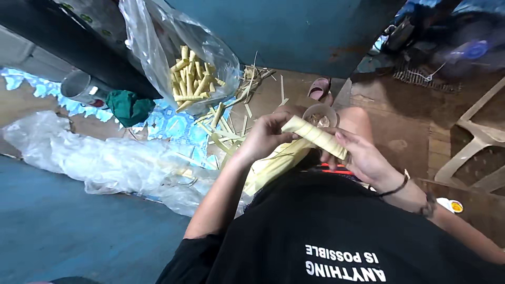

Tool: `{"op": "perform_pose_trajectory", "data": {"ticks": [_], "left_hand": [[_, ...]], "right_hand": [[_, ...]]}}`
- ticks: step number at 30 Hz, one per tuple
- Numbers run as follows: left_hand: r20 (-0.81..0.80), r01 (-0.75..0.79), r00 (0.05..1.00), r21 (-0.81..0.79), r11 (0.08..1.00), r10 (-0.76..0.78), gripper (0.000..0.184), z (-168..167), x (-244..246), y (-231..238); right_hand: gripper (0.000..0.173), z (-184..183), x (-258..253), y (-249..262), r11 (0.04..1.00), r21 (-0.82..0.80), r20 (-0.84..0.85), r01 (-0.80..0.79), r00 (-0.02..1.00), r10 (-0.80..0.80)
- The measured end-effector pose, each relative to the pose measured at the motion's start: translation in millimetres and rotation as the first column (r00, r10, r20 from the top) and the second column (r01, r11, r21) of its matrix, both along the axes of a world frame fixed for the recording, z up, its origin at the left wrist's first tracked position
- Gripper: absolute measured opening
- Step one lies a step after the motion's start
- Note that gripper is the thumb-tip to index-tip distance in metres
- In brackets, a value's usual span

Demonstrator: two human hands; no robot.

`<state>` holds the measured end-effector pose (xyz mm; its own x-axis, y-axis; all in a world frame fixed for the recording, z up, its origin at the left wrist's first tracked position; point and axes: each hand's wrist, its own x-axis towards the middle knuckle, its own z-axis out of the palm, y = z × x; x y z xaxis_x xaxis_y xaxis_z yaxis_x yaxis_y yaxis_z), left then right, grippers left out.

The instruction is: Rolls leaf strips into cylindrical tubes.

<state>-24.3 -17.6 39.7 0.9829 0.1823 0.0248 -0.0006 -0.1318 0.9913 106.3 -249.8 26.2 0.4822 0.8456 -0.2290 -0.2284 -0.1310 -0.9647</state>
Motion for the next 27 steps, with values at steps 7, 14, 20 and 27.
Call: {"op": "perform_pose_trajectory", "data": {"ticks": [7, 14, 20, 27], "left_hand": [[-0.022, -0.008, 1.0, -0.007, 1.0, 0.008, 0.027, 5.3, 3.8, 0.2], [-0.011, 0.018, 1.0, -0.009, 1.0, -0.019, 0.025, 5.3, 5.2, 3.2], [-0.018, 0.019, 1.0, -0.042, 0.999, -0.02, 0.022, 4.1, 7.4, 2.8], [0.011, 0.054, 0.999, -0.028, 0.998, -0.054, 0.019, 2.9, 8.8, 3.9]], "right_hand": [[0.039, -1.5, 2.3, -7.0, 0.996, -0.025, -0.102, 0.088, 0.991, -0.09], [0.032, -13.6, -0.7, -18.2, 0.995, 0.037, 0.222, 0.092, 0.97, -0.098], [0.044, -24.3, -3.7, -25.1, 0.989, 0.116, 0.617, 0.086, 0.774, -0.14], [0.031, -18.2, -4.2, -26.9, 0.986, 0.063, 0.332, 0.156, 0.928, -0.169]]}}
